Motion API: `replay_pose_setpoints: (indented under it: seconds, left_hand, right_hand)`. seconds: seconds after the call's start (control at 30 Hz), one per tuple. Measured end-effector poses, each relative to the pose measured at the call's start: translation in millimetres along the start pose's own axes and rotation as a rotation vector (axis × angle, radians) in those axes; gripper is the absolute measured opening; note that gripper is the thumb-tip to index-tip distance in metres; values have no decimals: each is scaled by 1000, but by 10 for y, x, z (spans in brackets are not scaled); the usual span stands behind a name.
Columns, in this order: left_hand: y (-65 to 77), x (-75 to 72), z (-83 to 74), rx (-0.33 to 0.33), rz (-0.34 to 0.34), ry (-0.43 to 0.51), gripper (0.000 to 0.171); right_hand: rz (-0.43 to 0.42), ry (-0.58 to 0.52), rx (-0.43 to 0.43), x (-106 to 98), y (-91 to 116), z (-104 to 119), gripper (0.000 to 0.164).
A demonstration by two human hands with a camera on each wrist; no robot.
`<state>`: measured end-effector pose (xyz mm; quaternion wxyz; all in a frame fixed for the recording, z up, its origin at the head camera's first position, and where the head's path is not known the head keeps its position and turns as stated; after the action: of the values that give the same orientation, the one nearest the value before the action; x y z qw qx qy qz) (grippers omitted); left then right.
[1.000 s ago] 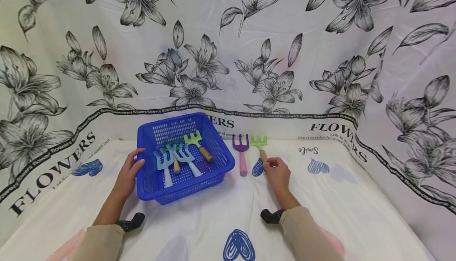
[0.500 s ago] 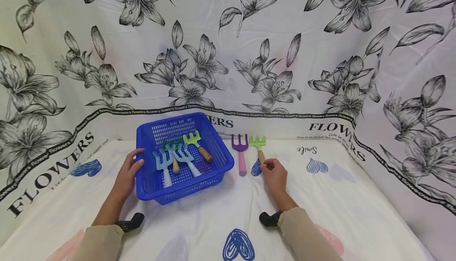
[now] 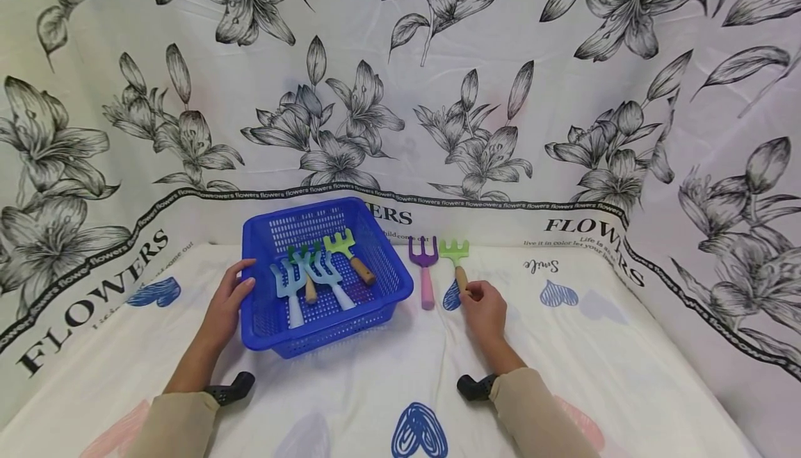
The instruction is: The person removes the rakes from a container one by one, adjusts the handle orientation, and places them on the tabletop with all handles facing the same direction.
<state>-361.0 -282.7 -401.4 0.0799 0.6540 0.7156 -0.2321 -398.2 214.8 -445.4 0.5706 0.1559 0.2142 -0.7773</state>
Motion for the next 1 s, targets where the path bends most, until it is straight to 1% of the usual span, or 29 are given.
replay_pose_setpoints:
  seconds: [0.17, 0.33, 0.5, 0.7, 0.83, 0.93, 1.0]
  left_hand:
    - [-5, -7, 1, 3, -3, 0, 58]
    - [-5, 4, 10, 2, 1, 1, 58]
    - [-6, 12, 4, 8, 3, 4, 57]
    - [-3, 17, -6, 10, 6, 7, 54]
    - [4, 14, -15, 10, 2, 3, 54]
    - [5, 10, -14, 8, -2, -2, 54]
    - [6, 9, -12, 7, -3, -2, 53]
  right_hand:
    - [4, 2, 4, 15, -8, -1, 21]
    - [-17, 1, 2, -24, -7, 22, 21]
    - [-31, 2, -13, -40, -2, 94, 22]
    - [-39, 13, -72, -30, 33, 328, 24]
    - [-35, -6, -111, -13, 39, 520, 24]
    - [-7, -18, -149, 26, 43, 694, 27]
    - [30, 1, -181, 76, 53, 814, 30]
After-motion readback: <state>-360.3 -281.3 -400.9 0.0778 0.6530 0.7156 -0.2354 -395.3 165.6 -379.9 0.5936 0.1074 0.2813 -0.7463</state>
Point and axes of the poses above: each hand's wrist, its own y-axis away from the middle knuckle, its own x-axis out of the palm, z = x × y, the point moved 10 cm from there along -y, towards the middle knuckle, and after that the axes turned 4 degrees about z, right-handed, at the moved point
